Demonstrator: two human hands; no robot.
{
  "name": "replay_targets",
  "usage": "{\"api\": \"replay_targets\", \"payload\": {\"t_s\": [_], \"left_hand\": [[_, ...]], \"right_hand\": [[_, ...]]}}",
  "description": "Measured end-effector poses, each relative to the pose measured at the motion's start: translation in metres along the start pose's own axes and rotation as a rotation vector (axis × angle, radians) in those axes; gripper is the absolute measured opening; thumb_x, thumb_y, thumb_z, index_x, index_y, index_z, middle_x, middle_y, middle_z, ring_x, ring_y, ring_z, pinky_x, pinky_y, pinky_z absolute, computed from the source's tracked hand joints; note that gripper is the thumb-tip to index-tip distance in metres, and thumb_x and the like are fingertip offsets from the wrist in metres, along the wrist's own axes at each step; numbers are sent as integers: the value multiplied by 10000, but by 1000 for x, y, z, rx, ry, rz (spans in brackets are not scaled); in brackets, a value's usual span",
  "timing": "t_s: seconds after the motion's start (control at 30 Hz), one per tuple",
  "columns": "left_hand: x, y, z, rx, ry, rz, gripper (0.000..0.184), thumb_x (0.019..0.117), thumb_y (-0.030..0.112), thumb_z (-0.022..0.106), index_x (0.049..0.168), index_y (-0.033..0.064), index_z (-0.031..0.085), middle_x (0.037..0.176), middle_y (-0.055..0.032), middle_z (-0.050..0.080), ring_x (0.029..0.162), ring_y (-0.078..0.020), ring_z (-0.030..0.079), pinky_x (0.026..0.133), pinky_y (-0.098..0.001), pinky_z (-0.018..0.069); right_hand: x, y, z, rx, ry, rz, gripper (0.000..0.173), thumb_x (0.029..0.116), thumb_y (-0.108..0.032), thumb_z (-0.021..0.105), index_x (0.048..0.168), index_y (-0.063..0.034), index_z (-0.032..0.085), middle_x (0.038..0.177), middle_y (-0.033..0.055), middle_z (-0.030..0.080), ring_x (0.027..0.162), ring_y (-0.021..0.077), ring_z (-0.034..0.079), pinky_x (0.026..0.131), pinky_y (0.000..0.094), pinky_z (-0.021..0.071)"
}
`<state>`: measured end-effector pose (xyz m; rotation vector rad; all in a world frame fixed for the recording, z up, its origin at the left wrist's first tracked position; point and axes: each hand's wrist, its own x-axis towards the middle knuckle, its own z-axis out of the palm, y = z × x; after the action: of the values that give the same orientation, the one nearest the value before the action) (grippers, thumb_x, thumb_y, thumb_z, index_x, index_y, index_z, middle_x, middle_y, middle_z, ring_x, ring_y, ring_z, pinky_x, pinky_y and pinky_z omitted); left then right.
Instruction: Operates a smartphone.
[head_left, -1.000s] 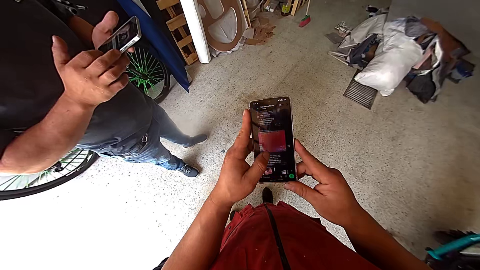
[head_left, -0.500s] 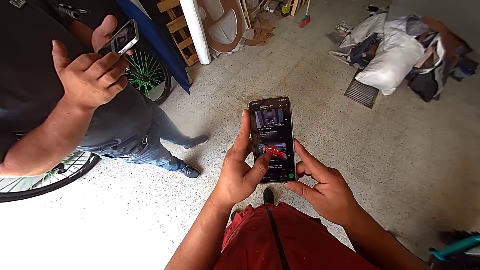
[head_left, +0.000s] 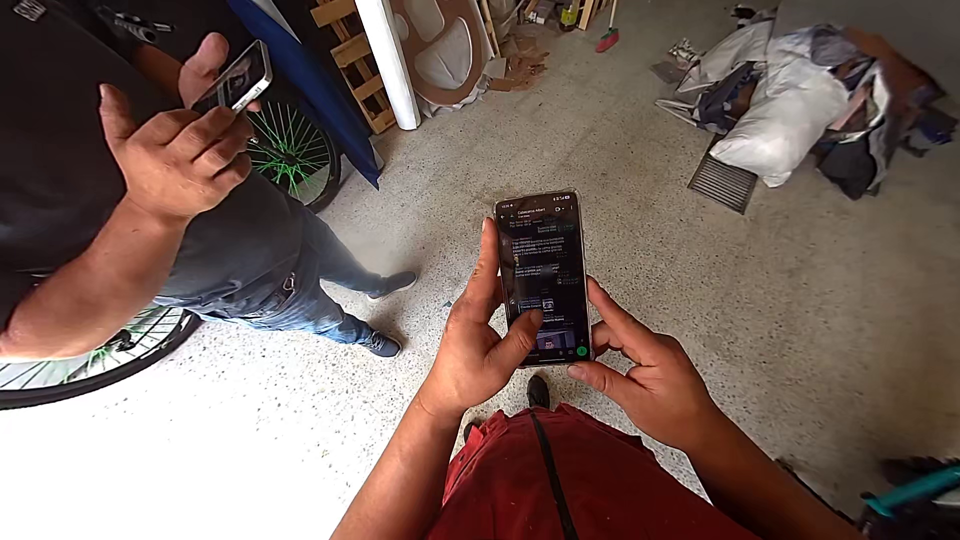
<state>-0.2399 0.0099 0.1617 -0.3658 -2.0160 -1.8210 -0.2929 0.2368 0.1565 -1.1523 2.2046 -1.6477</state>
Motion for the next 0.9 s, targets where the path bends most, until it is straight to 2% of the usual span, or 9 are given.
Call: {"api": "replay_targets", "payload": {"t_s": [0.13,0.23,0.3,0.37,0.43,0.5,0.67,0.8,0.9], "left_hand": [[0,0,0,-1,-7,-3,990,898,-20,651,1667,105,39,1638,-132,349,1379,-270,535,1117,-458,524],[-1,1,-2,3,-43,-25,1183,795,-7,785,1669,135,0,1634,-120,353,1393,-263,521,1134,-453,514],[-1,1,-5,-2,-92,-28,1271,776,71,852,1663,138,-56,1636,-120,350,1425,-257,487,1171,-447,478],[-1,2,-4,-23,-81,-19,1147,852,99,782,1665,123,-28,1622,-129,372,1399,-266,512,1147,-456,495],[0,2,0,-16,-34,-8,968,924,35,637,1666,102,18,1611,-139,391,1375,-270,541,1118,-460,523],[1,2,2,24,-10,-4,920,929,-2,572,1665,95,27,1598,-135,411,1363,-257,552,1110,-451,530],[2,2,3,40,-30,-15,958,915,-5,600,1668,118,21,1601,-125,414,1354,-258,563,1098,-455,542],[2,2,0,25,-90,-39,1253,777,76,848,1671,178,-24,1638,-113,342,1424,-267,485,1158,-472,488],[4,2,0,-9,-94,-31,1170,831,62,794,1670,158,-16,1623,-127,373,1407,-286,506,1151,-479,494]], "right_hand": [[-1,0,0,15,-6,19,857,931,-213,781,1641,-213,302,1049,-16,753,931,140,733,857,310,646],[-1,0,-1,8,-8,19,853,933,-218,778,1641,-218,302,1032,-23,750,932,134,731,854,304,645],[-2,-1,-1,2,-6,15,849,935,-226,776,1640,-211,304,1008,-29,747,914,129,727,842,298,644],[-2,0,-1,15,-4,18,848,935,-228,776,1640,-220,306,1028,-25,751,918,133,729,837,298,645],[-2,-1,-1,23,-3,22,849,936,-225,775,1641,-226,303,1038,-24,746,912,131,726,830,296,645],[-2,-2,-1,15,3,15,849,932,-216,779,1639,-212,307,1024,-29,746,903,123,726,827,289,645],[-4,0,-3,27,8,23,848,930,-201,780,1637,-203,313,1043,-22,752,916,128,730,847,299,645],[-4,0,-4,30,10,20,846,933,-206,776,1638,-193,308,1012,-26,748,898,123,732,837,299,651],[-3,-1,-6,46,5,26,844,937,-210,773,1640,-212,305,1028,-22,753,901,125,734,839,295,648]]}}
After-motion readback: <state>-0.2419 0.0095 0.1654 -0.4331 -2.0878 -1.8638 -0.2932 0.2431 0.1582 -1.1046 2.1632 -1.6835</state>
